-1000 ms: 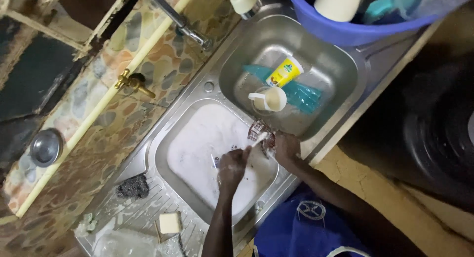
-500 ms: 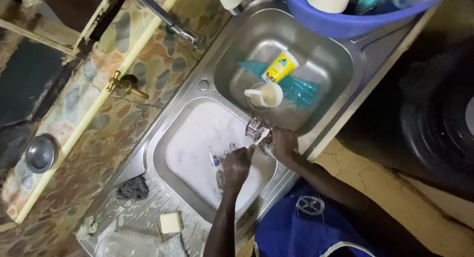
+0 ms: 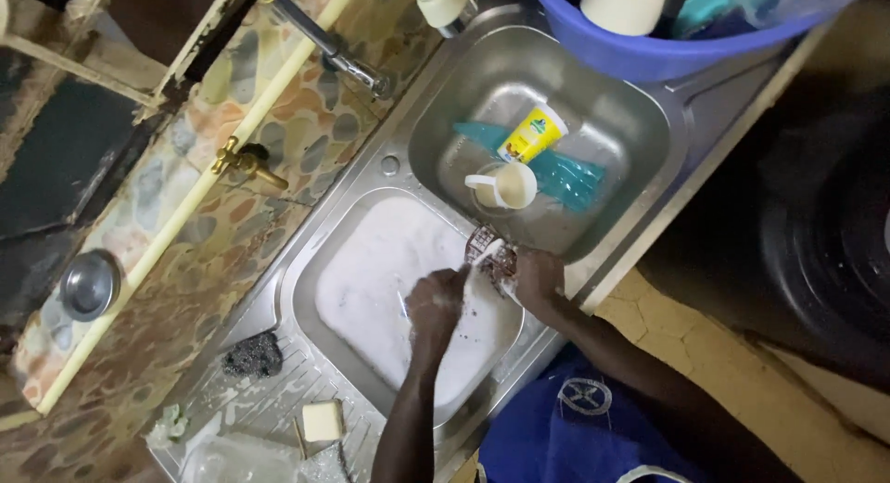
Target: The person scrubs a patterned mug with a toothbrush in a soapy sink, repeatedly dipping and scrubbing the mug's exterior and interior. The person then briefly picks up a bar of soap before resuming scrubbing the mug.
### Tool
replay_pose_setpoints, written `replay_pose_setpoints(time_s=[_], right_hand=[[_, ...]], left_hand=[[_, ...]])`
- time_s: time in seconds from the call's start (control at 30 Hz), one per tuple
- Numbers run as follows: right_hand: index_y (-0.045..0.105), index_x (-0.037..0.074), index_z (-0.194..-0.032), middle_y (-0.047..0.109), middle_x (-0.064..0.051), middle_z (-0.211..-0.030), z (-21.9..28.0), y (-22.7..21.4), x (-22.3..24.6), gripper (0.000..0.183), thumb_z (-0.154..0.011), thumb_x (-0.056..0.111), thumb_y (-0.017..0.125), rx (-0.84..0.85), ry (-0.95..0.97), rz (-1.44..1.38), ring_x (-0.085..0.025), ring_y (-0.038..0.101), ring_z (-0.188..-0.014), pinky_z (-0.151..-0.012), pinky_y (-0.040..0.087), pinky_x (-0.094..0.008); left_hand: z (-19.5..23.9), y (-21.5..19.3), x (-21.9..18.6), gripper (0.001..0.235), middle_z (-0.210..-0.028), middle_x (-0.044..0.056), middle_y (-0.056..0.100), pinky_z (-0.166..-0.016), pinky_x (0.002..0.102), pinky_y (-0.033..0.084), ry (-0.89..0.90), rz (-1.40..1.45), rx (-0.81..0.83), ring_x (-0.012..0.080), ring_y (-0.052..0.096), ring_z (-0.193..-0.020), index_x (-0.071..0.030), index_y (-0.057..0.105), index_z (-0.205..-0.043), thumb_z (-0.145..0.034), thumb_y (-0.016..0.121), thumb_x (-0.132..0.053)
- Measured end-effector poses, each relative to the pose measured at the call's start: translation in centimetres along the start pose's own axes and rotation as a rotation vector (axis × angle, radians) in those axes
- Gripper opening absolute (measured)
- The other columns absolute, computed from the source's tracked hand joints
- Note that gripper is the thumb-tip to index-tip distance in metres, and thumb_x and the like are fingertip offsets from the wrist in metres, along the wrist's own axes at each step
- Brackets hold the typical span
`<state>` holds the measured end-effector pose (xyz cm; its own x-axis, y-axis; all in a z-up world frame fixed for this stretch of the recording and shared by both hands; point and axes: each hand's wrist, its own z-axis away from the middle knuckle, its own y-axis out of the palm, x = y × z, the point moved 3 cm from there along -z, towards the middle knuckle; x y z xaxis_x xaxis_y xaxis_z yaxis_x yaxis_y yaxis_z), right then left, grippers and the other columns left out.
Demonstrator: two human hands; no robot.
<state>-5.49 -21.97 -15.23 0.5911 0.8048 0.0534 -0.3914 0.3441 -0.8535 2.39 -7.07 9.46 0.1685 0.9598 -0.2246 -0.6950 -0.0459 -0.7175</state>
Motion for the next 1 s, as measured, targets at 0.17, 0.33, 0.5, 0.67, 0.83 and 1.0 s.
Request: replay_pose_setpoints(time_s=[0.17, 0.33, 0.5, 0.67, 0.83, 1.0], right_hand=[[0.074, 0.014, -0.131, 0.078, -0.013, -0.108, -2.6, 5.3, -1.1, 0.043, -0.092, 0.02, 0.092, 0.05, 0.039, -0.094, -0.032, 0.083, -0.104, -0.084, 0.065, -0.051], [0.071, 0.012, -0.15, 0.079, -0.019, -0.13, 0.3, 3.6, 0.1, 0.057, -0.097, 0.02, 0.09, 0.128, 0.17, -0.19, -0.039, 0.082, -0.119, -0.094, 0.067, -0.054], [0.074, 0.015, -0.142, 0.083, -0.016, -0.12, 3.4, -0.1, -1.0, 0.06, -0.089, 0.031, 0.098, 0.125, 0.143, -0.2, -0.04, 0.086, -0.108, -0.078, 0.071, -0.055], [0.084, 0.009, -0.104, 0.082, -0.015, -0.086, 4.3, -7.2, 1.8, 0.029, -0.09, 0.032, 0.095, -0.011, 0.058, 0.001, -0.034, 0.086, -0.083, -0.058, 0.069, -0.054], [0.083, 0.006, -0.117, 0.083, -0.023, -0.095, 3.5, -6.2, 1.5, 0.038, -0.089, 0.027, 0.099, 0.072, 0.094, -0.144, -0.047, 0.086, -0.094, -0.066, 0.07, -0.061], [0.084, 0.005, -0.11, 0.084, -0.021, -0.093, 5.0, -10.0, 1.9, 0.034, -0.086, 0.022, 0.101, 0.068, 0.073, -0.088, -0.044, 0.087, -0.092, -0.065, 0.069, -0.06]], left_hand=[[-0.9, 3.1, 0.8, 0.063, -0.094, 0.022, 0.087, -0.089, 0.054, 0.069, 0.018, -0.031, -0.054, 0.0453, 0.087, -0.103, -0.014, 0.091, -0.107, -0.117, 0.056, -0.066], [-1.3, 2.6, 1.5, 0.062, -0.095, 0.02, 0.088, -0.09, 0.054, 0.069, 0.011, -0.08, -0.111, 0.0433, 0.087, -0.103, -0.015, 0.091, -0.105, -0.116, 0.056, -0.065], [-4.8, 4.9, 5.0, 0.065, -0.095, 0.02, 0.087, -0.09, 0.053, 0.068, -0.02, -0.068, -0.123, 0.0434, 0.087, -0.104, -0.017, 0.091, -0.103, -0.114, 0.056, -0.07], [-2.1, 5.5, 2.9, 0.063, -0.102, 0.024, 0.088, -0.096, 0.059, 0.067, 0.0, 0.001, -0.023, 0.049, 0.084, -0.11, -0.014, 0.091, -0.11, -0.115, 0.056, -0.066], [-2.1, 7.7, 3.5, 0.067, -0.103, 0.024, 0.087, -0.099, 0.057, 0.067, -0.017, 0.065, -0.029, 0.0465, 0.085, -0.111, -0.014, 0.089, -0.112, -0.118, 0.051, -0.068], [-5.0, 8.9, 7.4, 0.077, -0.095, 0.013, 0.089, -0.137, 0.053, 0.035, -0.059, -0.092, -0.042, 0.0337, 0.088, -0.109, -0.023, 0.087, -0.101, -0.119, 0.035, -0.077]])
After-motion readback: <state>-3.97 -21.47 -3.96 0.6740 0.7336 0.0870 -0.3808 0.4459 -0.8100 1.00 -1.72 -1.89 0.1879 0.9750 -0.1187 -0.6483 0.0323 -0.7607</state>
